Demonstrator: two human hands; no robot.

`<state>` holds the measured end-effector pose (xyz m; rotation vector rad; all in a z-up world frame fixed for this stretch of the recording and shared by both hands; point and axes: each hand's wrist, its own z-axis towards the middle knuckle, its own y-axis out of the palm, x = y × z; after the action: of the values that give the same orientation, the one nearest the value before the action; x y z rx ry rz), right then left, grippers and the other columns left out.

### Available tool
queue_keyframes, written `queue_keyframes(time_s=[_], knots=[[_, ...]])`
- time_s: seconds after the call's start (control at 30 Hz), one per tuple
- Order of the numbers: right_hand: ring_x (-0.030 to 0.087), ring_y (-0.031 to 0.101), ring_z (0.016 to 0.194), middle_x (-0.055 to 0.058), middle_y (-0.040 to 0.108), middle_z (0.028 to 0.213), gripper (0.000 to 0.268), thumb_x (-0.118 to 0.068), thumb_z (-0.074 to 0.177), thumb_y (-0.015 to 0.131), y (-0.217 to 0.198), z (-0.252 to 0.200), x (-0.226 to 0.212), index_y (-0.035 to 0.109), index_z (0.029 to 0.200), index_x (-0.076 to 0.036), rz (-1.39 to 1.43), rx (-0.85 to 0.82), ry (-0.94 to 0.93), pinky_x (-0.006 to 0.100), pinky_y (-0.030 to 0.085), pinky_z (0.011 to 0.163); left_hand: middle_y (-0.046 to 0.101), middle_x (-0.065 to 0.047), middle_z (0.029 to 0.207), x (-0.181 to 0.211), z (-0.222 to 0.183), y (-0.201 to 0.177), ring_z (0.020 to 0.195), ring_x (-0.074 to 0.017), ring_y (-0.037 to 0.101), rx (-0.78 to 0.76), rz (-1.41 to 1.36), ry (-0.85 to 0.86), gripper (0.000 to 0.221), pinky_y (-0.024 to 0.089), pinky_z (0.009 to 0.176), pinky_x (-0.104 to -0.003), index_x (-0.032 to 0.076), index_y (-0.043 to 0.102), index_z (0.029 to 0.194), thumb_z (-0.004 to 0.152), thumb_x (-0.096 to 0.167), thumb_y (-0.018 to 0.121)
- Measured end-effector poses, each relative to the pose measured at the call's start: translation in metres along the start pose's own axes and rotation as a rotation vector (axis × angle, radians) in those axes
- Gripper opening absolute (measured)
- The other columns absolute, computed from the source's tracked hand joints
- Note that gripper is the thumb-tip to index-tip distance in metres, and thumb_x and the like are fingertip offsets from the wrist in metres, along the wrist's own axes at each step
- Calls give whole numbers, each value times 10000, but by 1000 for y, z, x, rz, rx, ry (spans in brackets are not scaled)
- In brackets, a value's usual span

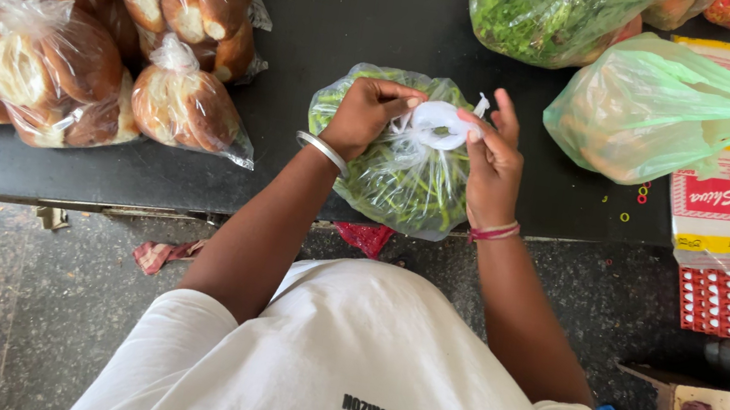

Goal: The person ties several plastic bags containing green vegetables, carrots, and other produce, moves the bags around a dark countertop, and سپس wipes a section of the counter with a cloth.

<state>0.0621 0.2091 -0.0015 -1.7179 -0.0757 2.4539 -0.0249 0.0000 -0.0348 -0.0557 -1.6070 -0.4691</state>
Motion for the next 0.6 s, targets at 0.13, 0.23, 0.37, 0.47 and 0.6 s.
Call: queue_keyframes(time_s=[0.13,0.23,0.37,0.47,0.6], knots=[[202,459,1451,138,405,1632,233,-177,1115,629,-15,-17,-26,760,1198,-3,-73,25,-97,338,431,1184,802,-130,922,4,1,9,731,-116,713,52,120,34,191,587,677,-284,-41,781,1074,909,41,731],[166,568,1226,136,523,1458,220,-173,1094,622,-24,-21,-40,755,1128,-1,-115,-11,-74,294,473,969,796,-149,907,19,-10,20,735,-181,736,145,523,139,156,580,675,-321,-4,792,1043,905,46,739],[165,686,1118,97,712,1185,186,-153,1110,601,-36,-22,-52,722,1098,-12,9,-100,-60,307,544,1011,700,-211,1009,37,-15,22,856,-365,701,223,932,566,118,565,787,-430,-13,768,985,908,-36,681],[169,667,1021,101,717,1094,179,-110,1087,592,-42,-28,-50,718,1094,16,-28,-250,-47,295,543,933,645,-200,1028,42,2,-14,902,-403,688,232,1131,588,222,568,832,-451,-13,726,972,805,-100,607],[162,689,961,90,732,1039,193,-110,1055,590,-39,-45,-41,746,1058,3,-96,-364,93,288,552,879,646,-206,1006,36,13,-53,898,-419,672,298,1181,404,135,551,801,-485,18,721,891,817,-67,647]])
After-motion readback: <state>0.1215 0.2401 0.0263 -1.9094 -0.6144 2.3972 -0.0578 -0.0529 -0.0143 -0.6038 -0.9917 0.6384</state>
